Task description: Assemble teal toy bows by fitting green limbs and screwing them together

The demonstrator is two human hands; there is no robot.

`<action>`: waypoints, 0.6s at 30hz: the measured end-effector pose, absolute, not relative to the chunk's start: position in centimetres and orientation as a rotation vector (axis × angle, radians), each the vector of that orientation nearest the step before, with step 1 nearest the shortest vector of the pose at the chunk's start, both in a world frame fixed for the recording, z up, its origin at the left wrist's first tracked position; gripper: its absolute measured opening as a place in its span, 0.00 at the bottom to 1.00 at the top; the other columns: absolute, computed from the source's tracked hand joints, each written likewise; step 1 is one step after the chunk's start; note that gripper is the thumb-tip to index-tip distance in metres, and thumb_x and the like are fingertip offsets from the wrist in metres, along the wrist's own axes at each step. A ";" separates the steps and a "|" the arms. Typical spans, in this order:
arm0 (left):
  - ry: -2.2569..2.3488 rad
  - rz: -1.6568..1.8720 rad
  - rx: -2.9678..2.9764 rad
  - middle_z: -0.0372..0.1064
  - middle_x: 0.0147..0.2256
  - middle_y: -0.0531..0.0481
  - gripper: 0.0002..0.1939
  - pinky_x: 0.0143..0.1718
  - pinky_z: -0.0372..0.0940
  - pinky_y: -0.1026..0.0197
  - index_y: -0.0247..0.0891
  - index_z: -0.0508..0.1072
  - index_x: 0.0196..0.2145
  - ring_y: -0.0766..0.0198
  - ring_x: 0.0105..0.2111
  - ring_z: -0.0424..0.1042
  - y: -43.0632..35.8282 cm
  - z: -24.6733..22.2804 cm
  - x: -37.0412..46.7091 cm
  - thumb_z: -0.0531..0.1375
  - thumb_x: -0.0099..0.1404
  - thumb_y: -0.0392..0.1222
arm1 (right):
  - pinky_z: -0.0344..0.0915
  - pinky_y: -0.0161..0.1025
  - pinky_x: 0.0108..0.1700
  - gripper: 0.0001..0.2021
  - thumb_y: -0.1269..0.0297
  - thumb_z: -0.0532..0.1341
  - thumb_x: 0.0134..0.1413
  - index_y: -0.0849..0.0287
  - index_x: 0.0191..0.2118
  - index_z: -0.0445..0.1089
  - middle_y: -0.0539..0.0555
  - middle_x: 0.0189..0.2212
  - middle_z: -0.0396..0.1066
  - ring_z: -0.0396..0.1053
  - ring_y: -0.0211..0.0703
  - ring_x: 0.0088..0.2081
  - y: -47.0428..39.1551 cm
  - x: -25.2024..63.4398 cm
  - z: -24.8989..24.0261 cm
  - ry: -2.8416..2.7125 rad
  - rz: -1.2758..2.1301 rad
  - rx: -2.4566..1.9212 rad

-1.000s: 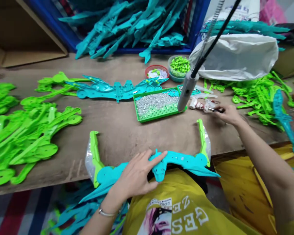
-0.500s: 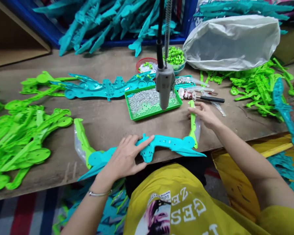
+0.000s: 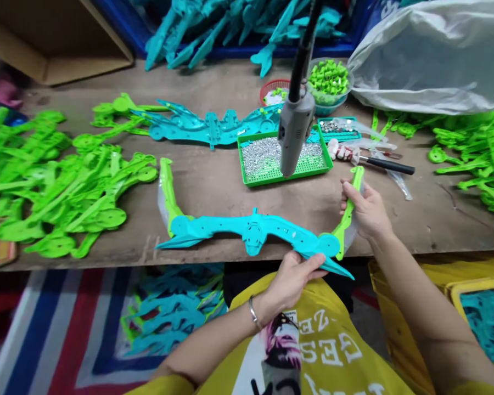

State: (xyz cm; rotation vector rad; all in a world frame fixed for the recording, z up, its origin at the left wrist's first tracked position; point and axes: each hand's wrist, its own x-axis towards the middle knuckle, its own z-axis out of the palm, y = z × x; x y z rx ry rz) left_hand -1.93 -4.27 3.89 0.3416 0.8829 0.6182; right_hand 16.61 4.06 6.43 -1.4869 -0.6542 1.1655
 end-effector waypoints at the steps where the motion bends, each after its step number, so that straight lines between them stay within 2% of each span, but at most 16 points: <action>1: 0.888 0.623 0.324 0.78 0.41 0.43 0.23 0.43 0.72 0.56 0.34 0.77 0.37 0.57 0.41 0.77 -4.2 3.9 -1.9 0.76 0.49 0.51 | 0.66 0.28 0.19 0.27 0.47 0.73 0.41 0.57 0.44 0.70 0.41 0.21 0.65 0.64 0.29 0.19 4.0 16.5 6.4 -0.682 1.139 -1.484; 4: 0.892 0.683 0.281 0.78 0.38 0.44 0.22 0.41 0.73 0.57 0.33 0.78 0.35 0.58 0.38 0.77 -4.3 4.0 -1.8 0.76 0.48 0.50 | 0.64 0.28 0.19 0.26 0.47 0.72 0.43 0.57 0.44 0.69 0.41 0.21 0.64 0.63 0.29 0.18 3.6 16.2 6.0 -0.706 1.052 -1.484; 8: 0.921 0.798 0.240 0.78 0.36 0.46 0.23 0.39 0.75 0.56 0.33 0.77 0.34 0.59 0.36 0.77 -4.2 4.0 -1.3 0.76 0.47 0.51 | 0.65 0.29 0.22 0.22 0.48 0.69 0.49 0.54 0.44 0.64 0.40 0.21 0.61 0.63 0.30 0.20 2.3 15.3 5.1 -0.561 0.771 -1.449; 12: 0.939 0.830 0.230 0.78 0.38 0.48 0.25 0.37 0.75 0.57 0.34 0.77 0.37 0.61 0.34 0.77 -3.6 3.9 -0.5 0.76 0.47 0.52 | 0.67 0.31 0.25 0.20 0.49 0.64 0.54 0.51 0.46 0.59 0.40 0.24 0.59 0.64 0.31 0.21 0.8 14.6 4.3 -0.483 0.569 -1.441; 15: 0.920 0.794 0.271 0.78 0.40 0.47 0.26 0.39 0.75 0.57 0.35 0.76 0.40 0.61 0.35 0.78 -3.1 3.8 0.3 0.75 0.49 0.53 | 0.67 0.33 0.27 0.23 0.50 0.65 0.52 0.51 0.48 0.57 0.39 0.24 0.59 0.63 0.32 0.22 1.0 15.3 3.8 -0.443 0.541 -1.470; 18: 0.845 0.702 0.311 0.78 0.41 0.43 0.26 0.45 0.74 0.55 0.33 0.76 0.41 0.59 0.38 0.79 -2.9 3.6 1.0 0.74 0.51 0.53 | 0.66 0.34 0.26 0.27 0.52 0.69 0.43 0.52 0.48 0.59 0.41 0.26 0.62 0.63 0.34 0.23 1.8 18.2 2.9 -0.436 0.582 -1.598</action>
